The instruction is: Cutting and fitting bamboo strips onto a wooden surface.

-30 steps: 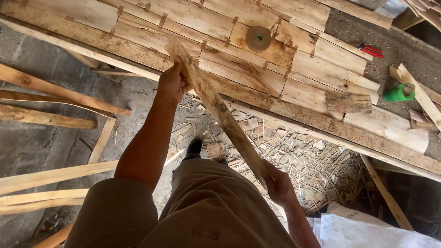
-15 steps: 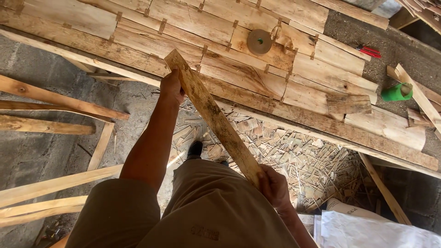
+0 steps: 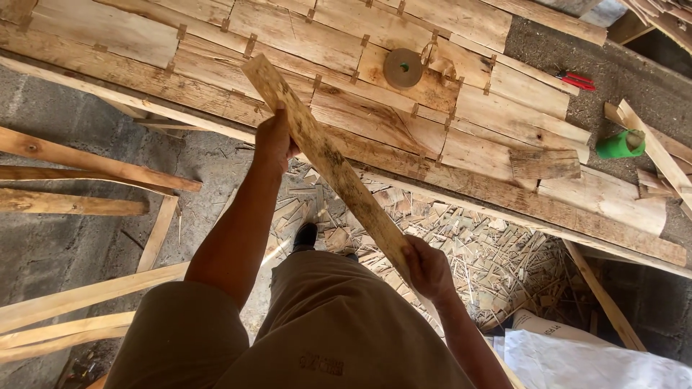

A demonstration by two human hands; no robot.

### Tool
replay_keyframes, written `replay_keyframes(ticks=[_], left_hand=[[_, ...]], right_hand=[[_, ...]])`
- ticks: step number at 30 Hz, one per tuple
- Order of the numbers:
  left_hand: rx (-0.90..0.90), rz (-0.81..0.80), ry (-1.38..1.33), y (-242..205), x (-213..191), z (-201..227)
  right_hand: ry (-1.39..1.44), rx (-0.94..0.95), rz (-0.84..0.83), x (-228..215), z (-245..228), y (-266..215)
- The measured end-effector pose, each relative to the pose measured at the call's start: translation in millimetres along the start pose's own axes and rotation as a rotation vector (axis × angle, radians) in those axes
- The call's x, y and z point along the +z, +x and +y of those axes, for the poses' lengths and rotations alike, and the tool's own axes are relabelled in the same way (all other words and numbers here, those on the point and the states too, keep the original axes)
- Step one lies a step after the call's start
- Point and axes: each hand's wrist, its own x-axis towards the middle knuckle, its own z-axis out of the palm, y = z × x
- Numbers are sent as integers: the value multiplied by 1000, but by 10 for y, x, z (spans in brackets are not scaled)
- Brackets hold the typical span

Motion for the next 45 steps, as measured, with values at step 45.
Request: replay_keyframes(ticks=[45], left_hand=[[-144,99,-232,-462,-652,-944]], right_hand=[[-182,37,327,206,446,-79]])
